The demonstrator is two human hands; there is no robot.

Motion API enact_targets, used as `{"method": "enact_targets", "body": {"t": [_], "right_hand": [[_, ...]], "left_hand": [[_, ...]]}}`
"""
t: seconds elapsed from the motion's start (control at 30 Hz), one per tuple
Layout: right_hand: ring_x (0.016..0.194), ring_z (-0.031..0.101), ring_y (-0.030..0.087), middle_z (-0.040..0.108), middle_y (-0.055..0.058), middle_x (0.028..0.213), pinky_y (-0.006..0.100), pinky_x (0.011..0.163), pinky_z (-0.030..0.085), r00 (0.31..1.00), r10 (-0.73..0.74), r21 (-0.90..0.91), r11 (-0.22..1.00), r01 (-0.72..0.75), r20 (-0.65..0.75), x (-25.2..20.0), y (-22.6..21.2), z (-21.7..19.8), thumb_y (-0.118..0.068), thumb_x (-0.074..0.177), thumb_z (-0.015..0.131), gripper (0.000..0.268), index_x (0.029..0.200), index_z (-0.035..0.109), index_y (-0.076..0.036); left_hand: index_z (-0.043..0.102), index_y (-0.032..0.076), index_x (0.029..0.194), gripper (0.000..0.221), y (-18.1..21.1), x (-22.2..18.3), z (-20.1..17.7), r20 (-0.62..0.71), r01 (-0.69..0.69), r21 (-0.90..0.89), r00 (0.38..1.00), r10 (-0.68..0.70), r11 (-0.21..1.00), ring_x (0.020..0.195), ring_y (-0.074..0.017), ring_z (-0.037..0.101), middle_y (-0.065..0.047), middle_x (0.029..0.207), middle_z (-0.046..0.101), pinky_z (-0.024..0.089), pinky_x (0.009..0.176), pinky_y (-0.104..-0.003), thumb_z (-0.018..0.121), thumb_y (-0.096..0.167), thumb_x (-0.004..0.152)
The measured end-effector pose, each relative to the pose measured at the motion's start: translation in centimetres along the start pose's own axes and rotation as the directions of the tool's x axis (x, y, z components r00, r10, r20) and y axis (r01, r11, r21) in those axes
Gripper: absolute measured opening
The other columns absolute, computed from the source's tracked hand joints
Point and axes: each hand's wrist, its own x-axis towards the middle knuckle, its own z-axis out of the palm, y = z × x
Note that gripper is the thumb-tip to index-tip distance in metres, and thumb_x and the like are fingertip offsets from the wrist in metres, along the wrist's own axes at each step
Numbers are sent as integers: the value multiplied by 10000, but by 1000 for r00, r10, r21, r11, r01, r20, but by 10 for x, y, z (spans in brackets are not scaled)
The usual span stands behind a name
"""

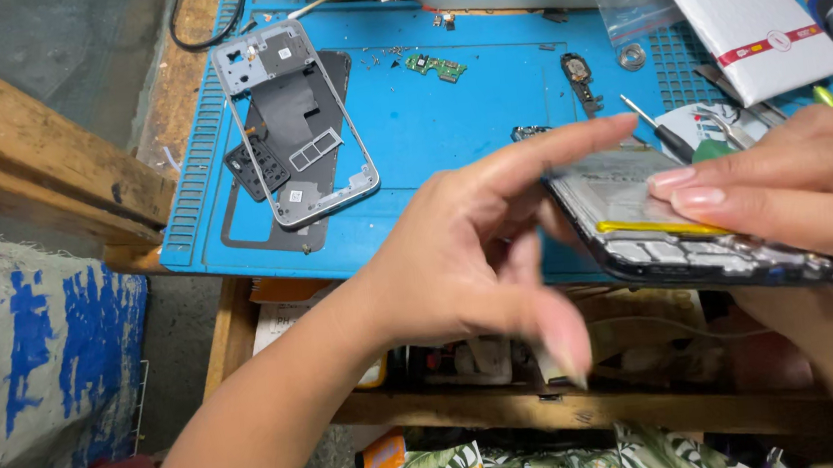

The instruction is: The person assembles a mobile phone by placing internal components and a battery into the chassis, then connects cables and checks the fit of the screen assembly.

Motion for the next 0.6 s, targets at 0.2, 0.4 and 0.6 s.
{"method": "enact_targets", "body": {"t": [0.2, 0.4, 0.6], "right_hand": [[812, 647, 177, 727, 102, 1100, 323, 739, 515, 1000, -26, 18, 1000, 26, 10, 4, -8, -7, -103, 701, 850, 432, 1088, 657, -95], [804, 656, 205, 718, 103, 1061, 319, 712, 535, 996, -82, 49, 996, 81, 26, 2, -13, -3, -77, 772, 793, 351, 1104, 681, -58], [738, 665, 174, 711, 152, 1068, 293, 642, 538, 979, -201, 192, 963, 189, 44, 0, 1, -11, -84, 829, 706, 265, 1081, 650, -24]], "left_hand": [[724, 156, 1238, 521, 18, 2, 4, 23, -206, 939, 837, 547, 275, 906, -214, 639, -48, 989, 673, 515, 790, -335, 910, 353, 793], [738, 68, 1171, 233, 15, 7, 5, 260, -482, 843, 753, 605, 238, 1051, -213, 732, -69, 1178, 727, 627, 948, -316, 764, 83, 940], [749, 16, 1068, 203, 13, 13, 7, 272, -525, 804, 744, 611, 281, 987, -244, 744, -87, 1059, 739, 644, 929, -364, 742, 40, 867]]}}
